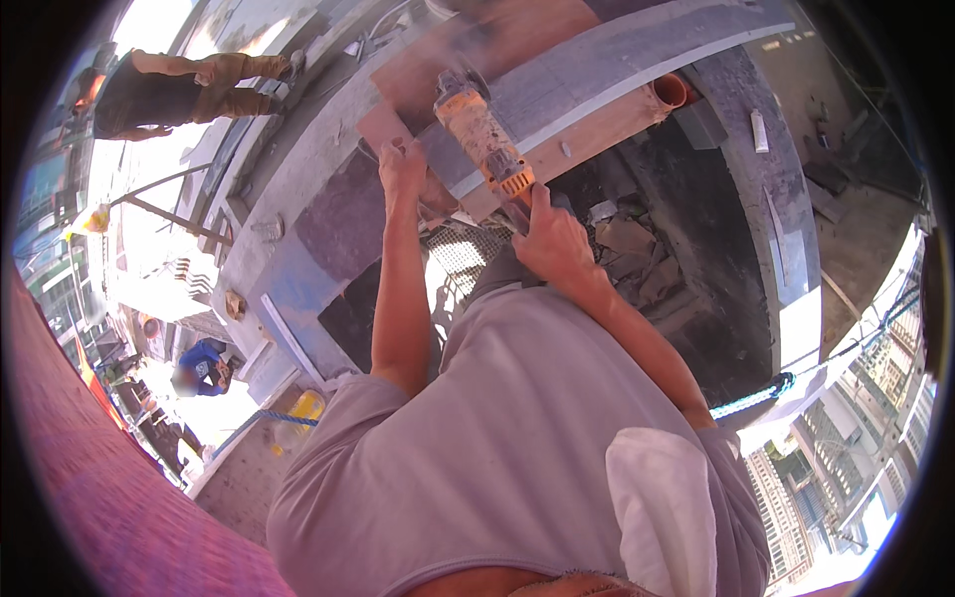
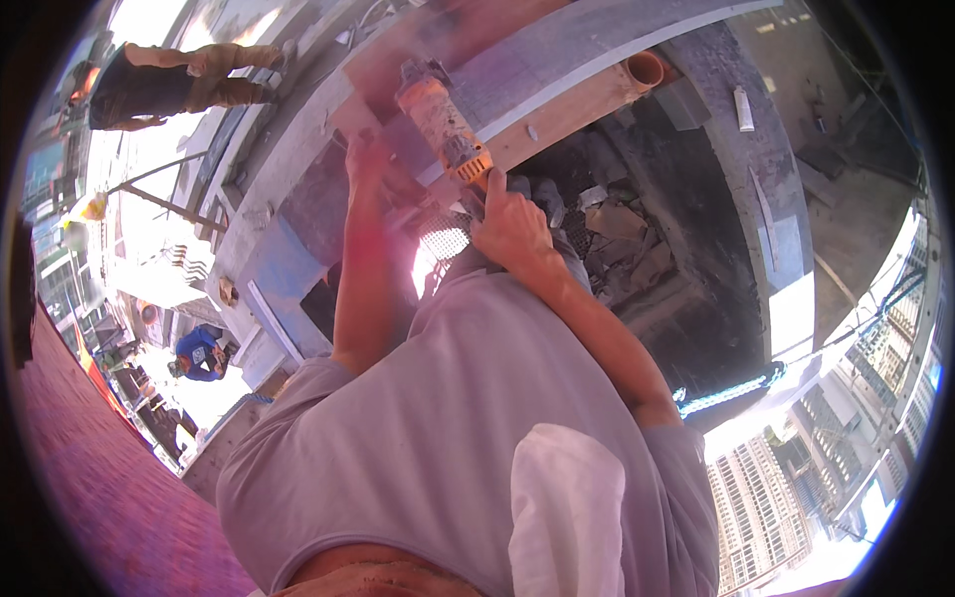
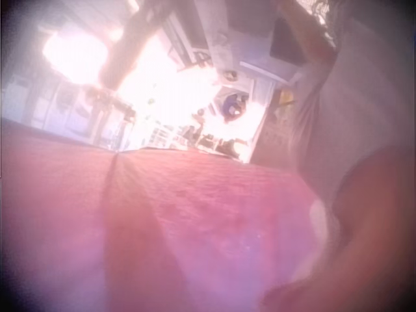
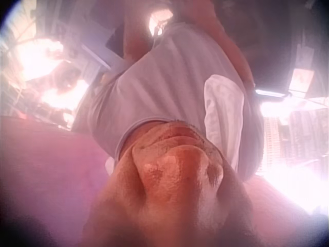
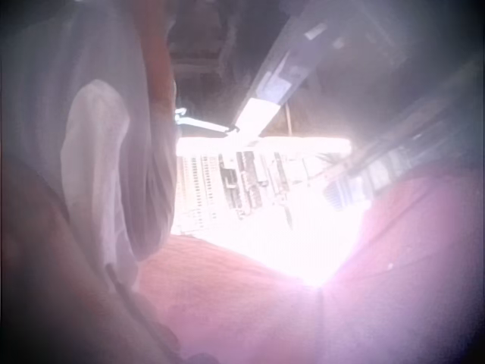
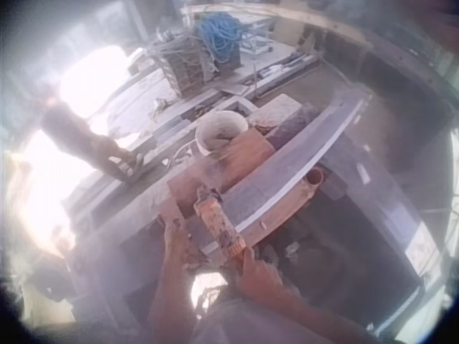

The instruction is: The person measures a metal sheet with a tape measure and marks it with a pencil. They then use a straightedge to draw lines and prepare the sheet for cutting. Finally, they use an angle grinder to cut along the marked lines.

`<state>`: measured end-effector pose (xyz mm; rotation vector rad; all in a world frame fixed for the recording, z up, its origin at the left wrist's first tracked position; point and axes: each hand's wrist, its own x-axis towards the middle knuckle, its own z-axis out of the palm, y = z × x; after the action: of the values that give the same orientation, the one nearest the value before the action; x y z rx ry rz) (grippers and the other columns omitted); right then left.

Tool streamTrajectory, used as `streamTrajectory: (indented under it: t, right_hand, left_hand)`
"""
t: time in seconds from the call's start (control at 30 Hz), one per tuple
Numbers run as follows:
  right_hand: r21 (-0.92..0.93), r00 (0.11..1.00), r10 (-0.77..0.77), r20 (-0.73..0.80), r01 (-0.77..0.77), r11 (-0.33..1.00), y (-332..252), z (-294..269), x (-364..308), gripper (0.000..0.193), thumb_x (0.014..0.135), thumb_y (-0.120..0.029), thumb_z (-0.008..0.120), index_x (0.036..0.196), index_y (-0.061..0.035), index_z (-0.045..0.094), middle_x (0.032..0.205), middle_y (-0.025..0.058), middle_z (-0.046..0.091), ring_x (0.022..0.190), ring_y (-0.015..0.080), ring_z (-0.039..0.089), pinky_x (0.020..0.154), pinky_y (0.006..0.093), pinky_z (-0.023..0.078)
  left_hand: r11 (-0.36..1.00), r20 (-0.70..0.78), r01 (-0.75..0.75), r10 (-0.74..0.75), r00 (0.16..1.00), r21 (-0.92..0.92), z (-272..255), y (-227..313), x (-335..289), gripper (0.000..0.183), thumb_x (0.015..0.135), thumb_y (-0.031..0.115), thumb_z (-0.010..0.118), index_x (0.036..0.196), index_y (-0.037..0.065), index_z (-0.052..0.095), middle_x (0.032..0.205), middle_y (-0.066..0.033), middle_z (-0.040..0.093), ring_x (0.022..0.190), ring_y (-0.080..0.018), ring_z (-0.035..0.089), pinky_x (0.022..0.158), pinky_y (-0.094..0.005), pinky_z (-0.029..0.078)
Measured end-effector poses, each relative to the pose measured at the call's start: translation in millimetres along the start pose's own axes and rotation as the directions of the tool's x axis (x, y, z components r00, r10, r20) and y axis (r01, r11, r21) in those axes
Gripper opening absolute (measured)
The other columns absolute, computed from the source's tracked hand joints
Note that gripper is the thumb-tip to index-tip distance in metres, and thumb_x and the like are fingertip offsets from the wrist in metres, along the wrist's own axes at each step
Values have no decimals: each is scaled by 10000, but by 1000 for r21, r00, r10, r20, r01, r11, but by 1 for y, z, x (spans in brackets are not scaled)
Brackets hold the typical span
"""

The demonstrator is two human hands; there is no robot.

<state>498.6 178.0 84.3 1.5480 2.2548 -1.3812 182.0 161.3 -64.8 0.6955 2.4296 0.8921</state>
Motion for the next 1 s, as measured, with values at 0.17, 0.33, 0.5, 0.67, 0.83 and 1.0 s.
streamTrajectory:
  t: [0.17,0.33,0.5,0.67,0.83,1.0]
  right_hand:
    - [81,998,-33,-62,38,996,4,-3,-5,741,900,-197,748,1514,61,421,1075,364,766,1012,566,750,943,624,595]
    - [136,988,-16,-154,37,990,11,-13,-12,753,887,-178,767,1534,30,442,1103,327,779,998,553,754,895,601,621]
    - [137,967,-86,-239,122,983,12,-26,-8,781,900,-189,781,1558,22,416,1096,328,774,970,544,762,866,589,625]
    - [177,955,-79,-287,133,975,31,-31,-16,814,920,-220,803,1563,12,360,1052,326,759,976,548,758,852,582,607]
    - [143,978,63,-201,-34,989,59,-23,-19,694,927,-224,815,1438,4,405,1027,332,750,983,561,748,840,578,588]
    - [109,976,20,-217,4,994,72,-17,-25,665,931,-251,817,1410,23,445,988,353,761,955,566,749,797,605,603]
  left_hand:
    - [935,97,-189,167,981,301,-3,17,8,666,1001,460,767,1389,-73,666,1329,-280,723,1260,-415,708,1094,-476,542]
    - [873,328,191,-37,944,-450,-26,108,-58,607,1088,478,692,1406,-39,670,1278,-199,743,1195,-303,720,1056,-449,568]
    - [370,571,469,249,782,-802,12,189,-121,390,1026,253,810,1271,10,626,1061,-125,728,906,-219,761,767,-378,646]
    - [296,599,528,257,758,-796,58,193,-128,337,955,86,808,1213,40,596,974,-87,693,819,-189,737,722,-379,652]
    - [298,608,536,268,747,-790,74,191,-152,322,944,112,820,1180,40,614,953,-84,701,786,-185,737,701,-378,654]
    - [331,626,547,211,751,-769,85,176,-158,377,936,184,856,1199,43,625,919,-61,700,764,-170,731,685,-358,644]
